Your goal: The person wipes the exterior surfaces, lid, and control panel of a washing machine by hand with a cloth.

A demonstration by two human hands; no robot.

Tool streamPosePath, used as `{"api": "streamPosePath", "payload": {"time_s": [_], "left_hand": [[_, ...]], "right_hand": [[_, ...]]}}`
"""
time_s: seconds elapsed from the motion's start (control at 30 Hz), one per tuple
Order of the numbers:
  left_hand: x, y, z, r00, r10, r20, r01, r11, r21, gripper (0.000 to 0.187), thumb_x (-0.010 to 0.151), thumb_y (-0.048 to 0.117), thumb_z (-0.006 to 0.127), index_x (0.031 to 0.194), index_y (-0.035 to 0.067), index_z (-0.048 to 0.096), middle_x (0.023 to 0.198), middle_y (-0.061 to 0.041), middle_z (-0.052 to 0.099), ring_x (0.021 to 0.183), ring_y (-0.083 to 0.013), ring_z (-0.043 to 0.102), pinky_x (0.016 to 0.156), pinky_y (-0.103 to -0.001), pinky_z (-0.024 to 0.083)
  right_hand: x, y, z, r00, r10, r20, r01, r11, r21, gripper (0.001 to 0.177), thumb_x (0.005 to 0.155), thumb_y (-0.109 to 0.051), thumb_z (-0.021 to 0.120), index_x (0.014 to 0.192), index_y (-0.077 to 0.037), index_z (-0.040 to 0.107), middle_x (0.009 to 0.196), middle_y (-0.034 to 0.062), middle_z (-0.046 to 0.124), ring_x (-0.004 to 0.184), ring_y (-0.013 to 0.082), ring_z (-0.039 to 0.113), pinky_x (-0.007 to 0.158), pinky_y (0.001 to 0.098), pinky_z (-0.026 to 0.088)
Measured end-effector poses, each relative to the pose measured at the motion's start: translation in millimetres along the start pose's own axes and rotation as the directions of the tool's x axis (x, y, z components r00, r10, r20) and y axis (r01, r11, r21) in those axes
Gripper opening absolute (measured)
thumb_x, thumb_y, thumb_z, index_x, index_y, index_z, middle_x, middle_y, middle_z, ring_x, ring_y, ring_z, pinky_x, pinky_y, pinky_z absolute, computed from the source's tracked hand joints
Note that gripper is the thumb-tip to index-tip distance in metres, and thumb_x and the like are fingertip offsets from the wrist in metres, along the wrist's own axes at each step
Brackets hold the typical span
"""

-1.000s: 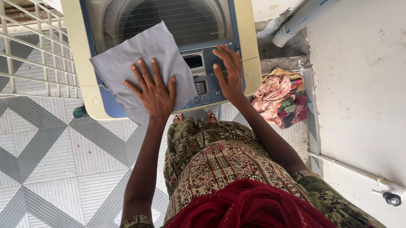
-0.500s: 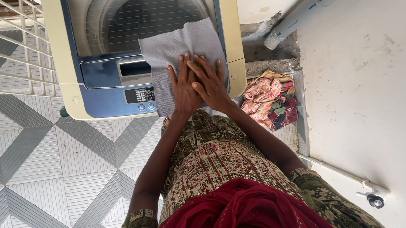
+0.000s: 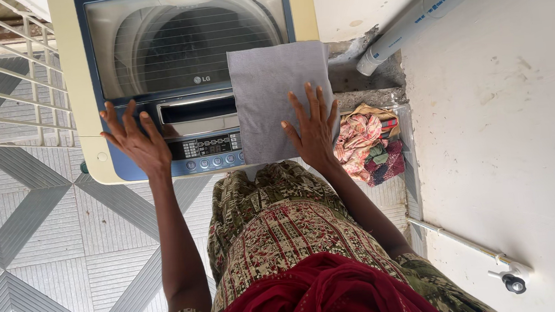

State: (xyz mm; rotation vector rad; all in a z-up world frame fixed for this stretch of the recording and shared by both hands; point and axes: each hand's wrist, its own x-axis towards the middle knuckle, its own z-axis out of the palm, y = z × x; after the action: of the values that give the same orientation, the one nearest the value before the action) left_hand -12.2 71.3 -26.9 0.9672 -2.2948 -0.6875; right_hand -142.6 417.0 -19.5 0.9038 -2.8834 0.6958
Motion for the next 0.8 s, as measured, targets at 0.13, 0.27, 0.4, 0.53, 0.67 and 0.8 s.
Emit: {"api": "streamPosePath", "payload": {"time_s": [0.13, 0.27, 0.4, 0.53, 0.67, 0.8], "left_hand": [[8.6, -28.9, -3.8, 0.997, -0.077, -0.006, 0.077, 0.992, 0.102, 0.047, 0.114, 0.040, 0.043, 0.142, 0.007, 0.062, 0.166, -0.023, 0.031, 0.158, -0.0397, 0.015, 0.123, -0.071, 0.001], [8.5, -30.3, -1.2, 0.999, -0.042, -0.009, 0.043, 0.978, 0.205, 0.047, 0.115, 0.039, 0.043, 0.149, 0.008, 0.056, 0.166, -0.025, 0.031, 0.158, -0.0415, 0.016, 0.122, -0.071, 0.002], [15.1, -17.7, -18.5, 0.999, 0.028, -0.047, -0.015, 0.966, 0.259, 0.045, 0.115, 0.039, 0.049, 0.145, 0.008, 0.061, 0.160, -0.024, 0.039, 0.152, -0.0431, 0.027, 0.117, -0.071, 0.011], [50.3, -27.5, -44.8, 0.984, -0.148, 0.098, 0.128, 0.974, 0.188, 0.031, 0.109, 0.038, 0.059, 0.127, 0.017, 0.070, 0.141, -0.012, 0.054, 0.133, -0.0326, 0.048, 0.115, -0.058, 0.033], [78.8, -44.7, -36.1, 0.995, 0.094, -0.018, -0.091, 0.987, 0.130, 0.033, 0.103, 0.033, 0.070, 0.126, 0.010, 0.070, 0.148, -0.017, 0.051, 0.137, -0.0349, 0.047, 0.116, -0.059, 0.031], [83.1, -45.1, -22.4, 0.983, 0.180, 0.043, -0.185, 0.968, 0.171, 0.034, 0.108, 0.028, 0.064, 0.137, 0.009, 0.069, 0.156, -0.015, 0.049, 0.150, -0.0386, 0.039, 0.122, -0.063, 0.023]], "right_hand": [[17.5, -12.0, 11.9, 0.997, -0.050, 0.061, 0.045, 0.996, 0.080, 0.068, 0.107, -0.059, 0.039, 0.165, -0.023, 0.033, 0.173, 0.0209, 0.012, 0.159, 0.0482, 0.005, 0.122, 0.0726, -0.003], [50.3, -13.1, 19.6, 0.996, -0.018, 0.091, 0.032, 0.988, -0.153, 0.072, 0.102, -0.065, 0.043, 0.163, -0.027, 0.034, 0.172, 0.0151, 0.015, 0.158, 0.0440, 0.009, 0.121, 0.0713, -0.002], [86.4, -4.5, 26.0, 0.995, 0.043, 0.094, -0.028, 0.988, -0.155, 0.070, 0.104, -0.066, 0.041, 0.164, -0.029, 0.036, 0.174, 0.0103, 0.015, 0.161, 0.0397, 0.009, 0.124, 0.0704, -0.001], [131.2, 6.7, 34.4, 0.994, 0.095, 0.047, -0.087, 0.984, -0.158, 0.071, 0.103, -0.067, 0.041, 0.162, -0.028, 0.038, 0.173, 0.0155, 0.012, 0.159, 0.0407, 0.007, 0.121, 0.0716, 0.000], [177.7, 20.2, 38.7, 0.988, 0.150, 0.025, -0.143, 0.973, -0.183, 0.072, 0.103, -0.068, 0.039, 0.162, -0.028, 0.038, 0.172, 0.0158, 0.011, 0.158, 0.0417, 0.007, 0.119, 0.0741, 0.005], [222.6, 29.2, 41.2, 0.993, 0.114, 0.031, -0.105, 0.972, -0.209, 0.069, 0.108, -0.066, 0.035, 0.165, -0.028, 0.036, 0.174, 0.0160, 0.011, 0.159, 0.0437, 0.007, 0.121, 0.0758, 0.009]]}}
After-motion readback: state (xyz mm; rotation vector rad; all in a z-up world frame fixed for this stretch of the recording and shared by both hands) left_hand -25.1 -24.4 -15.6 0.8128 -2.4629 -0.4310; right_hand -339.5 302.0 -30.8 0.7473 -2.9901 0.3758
